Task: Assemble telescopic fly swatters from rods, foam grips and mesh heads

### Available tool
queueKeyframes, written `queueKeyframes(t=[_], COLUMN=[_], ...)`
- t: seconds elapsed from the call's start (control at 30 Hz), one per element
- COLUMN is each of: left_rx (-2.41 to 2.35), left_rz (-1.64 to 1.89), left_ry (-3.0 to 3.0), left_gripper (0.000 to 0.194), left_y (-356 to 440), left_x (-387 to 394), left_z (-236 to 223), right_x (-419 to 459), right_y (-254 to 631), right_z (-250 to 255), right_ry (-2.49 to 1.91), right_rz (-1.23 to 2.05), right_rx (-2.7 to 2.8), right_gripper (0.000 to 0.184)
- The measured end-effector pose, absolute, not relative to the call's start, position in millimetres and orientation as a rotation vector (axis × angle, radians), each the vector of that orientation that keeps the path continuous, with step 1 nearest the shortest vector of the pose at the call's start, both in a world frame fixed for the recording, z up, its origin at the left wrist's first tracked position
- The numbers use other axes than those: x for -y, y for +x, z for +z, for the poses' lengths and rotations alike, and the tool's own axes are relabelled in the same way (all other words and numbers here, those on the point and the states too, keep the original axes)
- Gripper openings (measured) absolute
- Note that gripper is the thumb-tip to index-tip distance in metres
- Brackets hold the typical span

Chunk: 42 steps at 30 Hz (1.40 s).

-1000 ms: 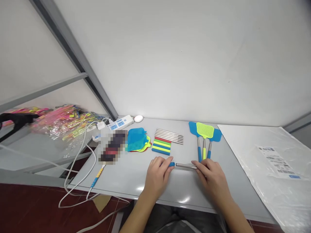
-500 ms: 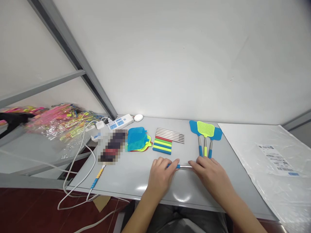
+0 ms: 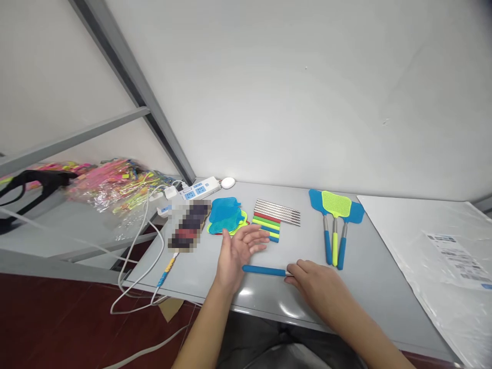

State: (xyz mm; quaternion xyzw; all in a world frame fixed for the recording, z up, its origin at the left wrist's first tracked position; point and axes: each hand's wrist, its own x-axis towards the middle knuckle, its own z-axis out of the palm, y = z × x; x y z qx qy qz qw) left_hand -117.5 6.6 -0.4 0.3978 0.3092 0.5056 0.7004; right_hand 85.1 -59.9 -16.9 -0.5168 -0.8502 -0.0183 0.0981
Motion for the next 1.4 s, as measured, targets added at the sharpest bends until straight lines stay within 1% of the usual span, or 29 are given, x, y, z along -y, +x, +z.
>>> queueKeyframes(t=[0.23, 0.47, 0.53, 0.67, 0.7, 0.8, 0.87, 0.93, 1.03, 1.07, 1.13, 1.23, 1.3, 1.4], left_rx=[-0.634, -0.576, -0.621, -0.911, -0.976, -1.061, -1.094, -1.135, -1.116, -1.102, -1.075, -1.026, -0.983, -0.932], left_rz=[0.98, 0.973, 0.973, 0.78, 0.718, 0.592, 0.581, 0.676, 0.952, 1.023, 1.097, 1.173, 1.2, 1.197], left_ry=[0.994, 1.036, 1.077, 1.312, 1.376, 1.493, 1.493, 1.407, 1.108, 1.031, 0.972, 0.905, 0.828, 0.737], left_gripper=[0.094, 0.093, 0.086, 0.045, 0.039, 0.032, 0.03, 0.031, 0.033, 0.032, 0.03, 0.028, 0.027, 0.024], left_y=[-105.1, -104.4, -108.8, -129.2, -136.5, -159.7, -172.5, -180.0, -180.6, -179.1, -176.1, -176.4, -179.6, -184.5], left_x=[-1.4, 1.0, 2.2, 10.7, 13.8, 22.8, 26.8, 28.8, 28.8, 28.4, 27.2, 25.0, 23.2, 20.5], left_z=[1.5, 1.5, 2.1, 10.6, 13.9, 20.3, 16.8, 5.4, -19.9, -27.9, -40.0, -48.0, -49.3, -50.3], right_x=[65.5, 62.1, 58.6, 48.1, 44.2, 26.5, 7.8, -18.1, -70.6, -90.3, -129.0, -176.2, -196.9, -214.1], right_y=[70.8, 60.3, 56.7, 44.7, 40.5, 27.1, 20.1, 15.6, 8.9, 5.4, -4.7, -24.8, -37.2, -48.7], right_z=[-13.6, -1.7, -1.3, -3.8, -2.8, 11.2, 28.9, 46.6, 55.8, 52.3, 37.4, 8.1, -7.2, -18.7], right_ry=[-1.51, -1.504, -1.462, -1.332, -1.292, -1.12, -1.008, -0.982, -1.166, -1.328, -1.464, -1.587, -1.644, -1.706], right_rz=[-0.177, -0.249, -0.24, -0.226, -0.229, -0.197, -0.1, 0.07, 0.487, 0.642, 0.739, 0.893, 0.966, 1.037], right_rx=[2.666, 2.745, 2.764, 2.804, 2.802, 2.813, 2.779, 2.66, 2.389, 2.246, 2.179, 2.172, 2.187, 2.216], right_gripper=[0.016, 0.011, 0.01, 0.01, 0.012, 0.019, 0.027, 0.036, 0.032, 0.034, 0.043, 0.047, 0.044, 0.035])
